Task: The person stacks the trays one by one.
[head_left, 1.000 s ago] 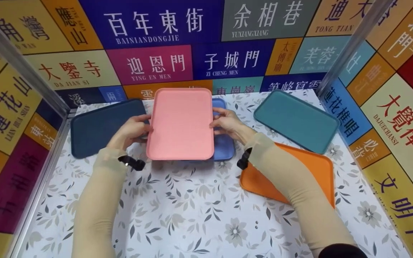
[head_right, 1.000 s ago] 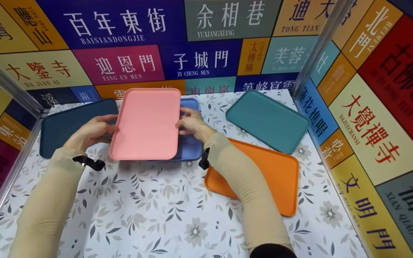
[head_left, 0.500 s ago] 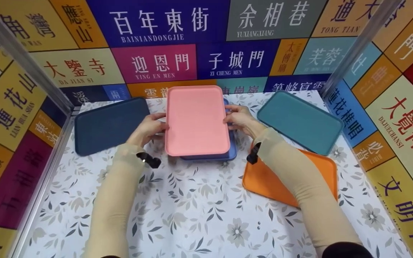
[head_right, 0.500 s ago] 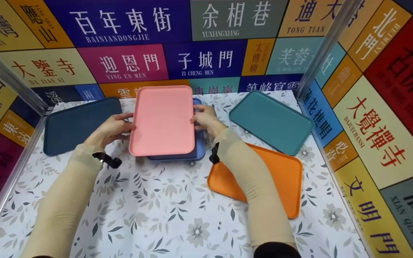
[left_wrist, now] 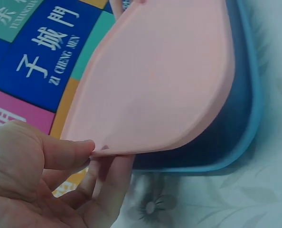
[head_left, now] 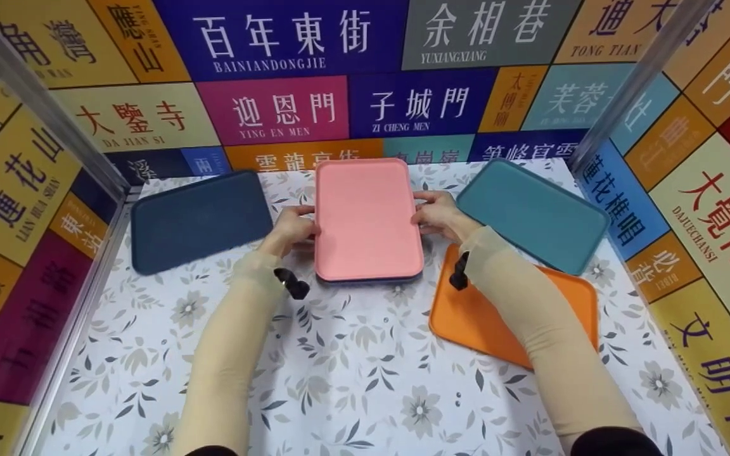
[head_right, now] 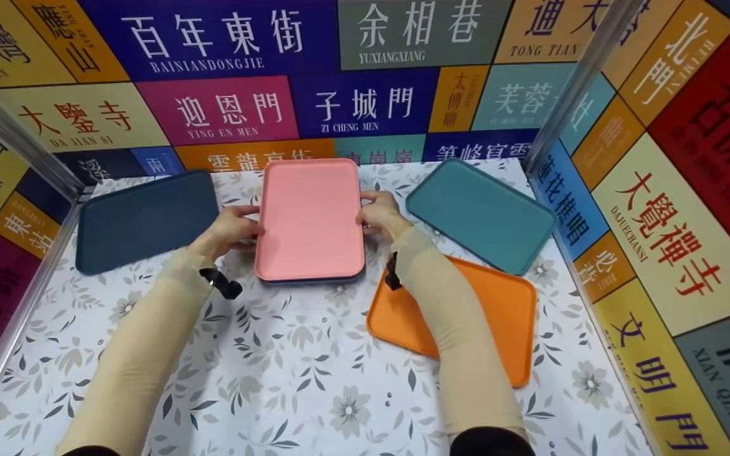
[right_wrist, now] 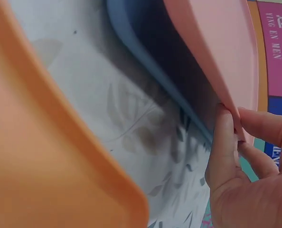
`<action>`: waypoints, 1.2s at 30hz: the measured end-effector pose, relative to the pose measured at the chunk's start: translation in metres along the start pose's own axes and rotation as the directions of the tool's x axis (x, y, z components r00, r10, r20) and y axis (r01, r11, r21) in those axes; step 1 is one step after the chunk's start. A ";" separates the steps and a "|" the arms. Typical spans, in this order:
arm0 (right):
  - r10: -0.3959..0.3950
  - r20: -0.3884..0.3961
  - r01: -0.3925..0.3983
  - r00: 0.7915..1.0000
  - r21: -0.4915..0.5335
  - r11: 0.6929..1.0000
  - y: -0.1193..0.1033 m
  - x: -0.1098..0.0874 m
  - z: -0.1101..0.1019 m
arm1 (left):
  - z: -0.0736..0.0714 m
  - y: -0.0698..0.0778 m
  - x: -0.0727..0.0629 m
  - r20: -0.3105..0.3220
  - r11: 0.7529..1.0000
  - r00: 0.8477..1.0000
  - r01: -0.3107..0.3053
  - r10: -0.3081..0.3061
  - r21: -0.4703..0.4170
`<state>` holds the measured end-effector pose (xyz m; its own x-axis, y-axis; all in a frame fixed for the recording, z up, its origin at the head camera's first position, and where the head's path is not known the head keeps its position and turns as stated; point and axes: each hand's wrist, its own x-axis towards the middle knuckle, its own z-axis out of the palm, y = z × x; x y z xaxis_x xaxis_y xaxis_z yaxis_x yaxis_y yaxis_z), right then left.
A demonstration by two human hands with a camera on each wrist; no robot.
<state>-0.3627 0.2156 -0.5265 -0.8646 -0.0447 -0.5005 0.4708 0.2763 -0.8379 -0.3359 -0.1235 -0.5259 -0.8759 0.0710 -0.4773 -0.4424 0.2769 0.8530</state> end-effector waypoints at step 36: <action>-0.121 -0.114 0.095 0.986 -0.212 0.973 0.016 0.014 0.018 | 0.020 -0.009 0.023 -0.247 0.863 0.965 0.049 0.089 0.502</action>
<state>-0.3643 0.2019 -0.5504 -0.9295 0.0321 -0.3675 0.3389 0.4679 -0.8162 -0.3483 -0.1050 -0.5488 -0.9320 -0.1436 -0.3329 -0.3283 0.7240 0.6067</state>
